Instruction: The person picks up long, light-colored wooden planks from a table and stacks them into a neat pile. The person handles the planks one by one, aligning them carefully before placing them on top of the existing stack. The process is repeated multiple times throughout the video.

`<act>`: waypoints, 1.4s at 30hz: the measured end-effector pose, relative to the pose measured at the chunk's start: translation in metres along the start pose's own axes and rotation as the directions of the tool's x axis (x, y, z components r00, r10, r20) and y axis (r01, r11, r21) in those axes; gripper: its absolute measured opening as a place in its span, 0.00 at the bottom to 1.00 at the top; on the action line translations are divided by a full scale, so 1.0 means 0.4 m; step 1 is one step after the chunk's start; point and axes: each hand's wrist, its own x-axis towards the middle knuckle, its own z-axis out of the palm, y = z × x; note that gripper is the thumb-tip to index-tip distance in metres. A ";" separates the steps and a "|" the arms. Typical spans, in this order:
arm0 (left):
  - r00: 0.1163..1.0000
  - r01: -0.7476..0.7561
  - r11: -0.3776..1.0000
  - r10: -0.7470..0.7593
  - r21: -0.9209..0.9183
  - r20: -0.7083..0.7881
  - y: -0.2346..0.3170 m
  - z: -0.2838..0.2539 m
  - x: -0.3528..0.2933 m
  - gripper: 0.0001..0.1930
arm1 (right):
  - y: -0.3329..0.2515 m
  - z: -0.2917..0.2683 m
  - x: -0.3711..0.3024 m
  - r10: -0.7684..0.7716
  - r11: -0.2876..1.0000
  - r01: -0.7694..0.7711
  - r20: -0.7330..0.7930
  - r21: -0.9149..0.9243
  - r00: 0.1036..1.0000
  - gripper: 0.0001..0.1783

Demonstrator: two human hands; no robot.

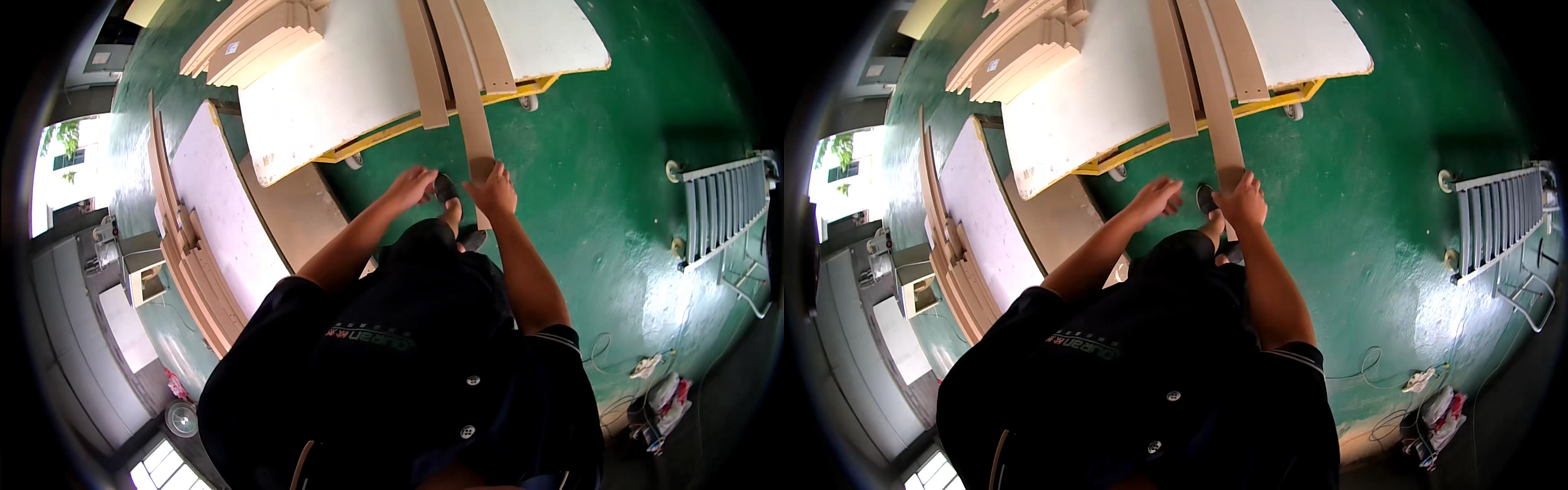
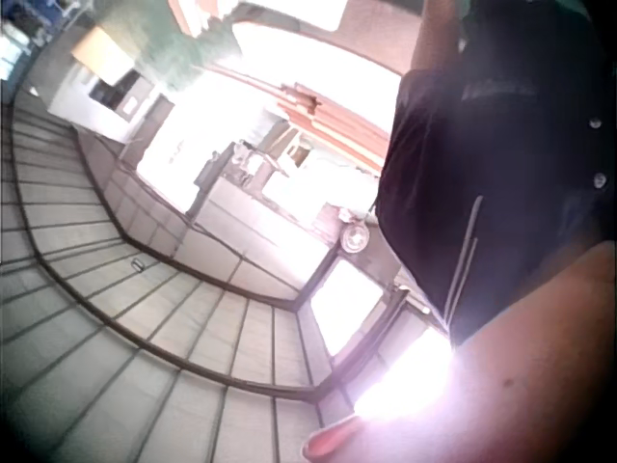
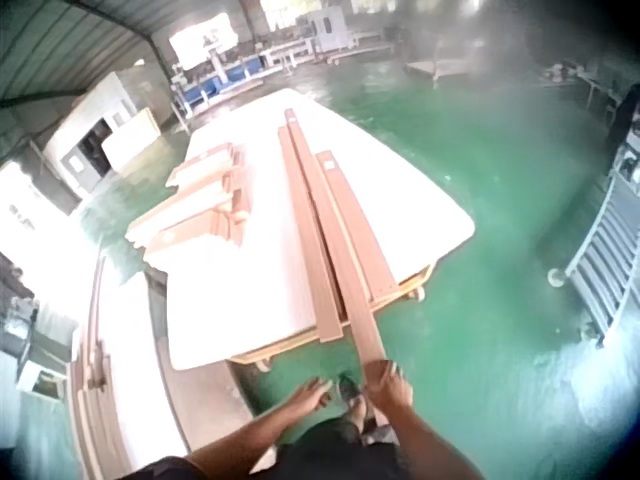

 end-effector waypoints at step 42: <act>0.969 0.156 0.851 -0.034 -0.501 0.244 0.172 0.140 0.368 0.32 | 0.162 -0.040 0.105 0.014 0.587 -0.330 0.398 0.739 0.917 0.28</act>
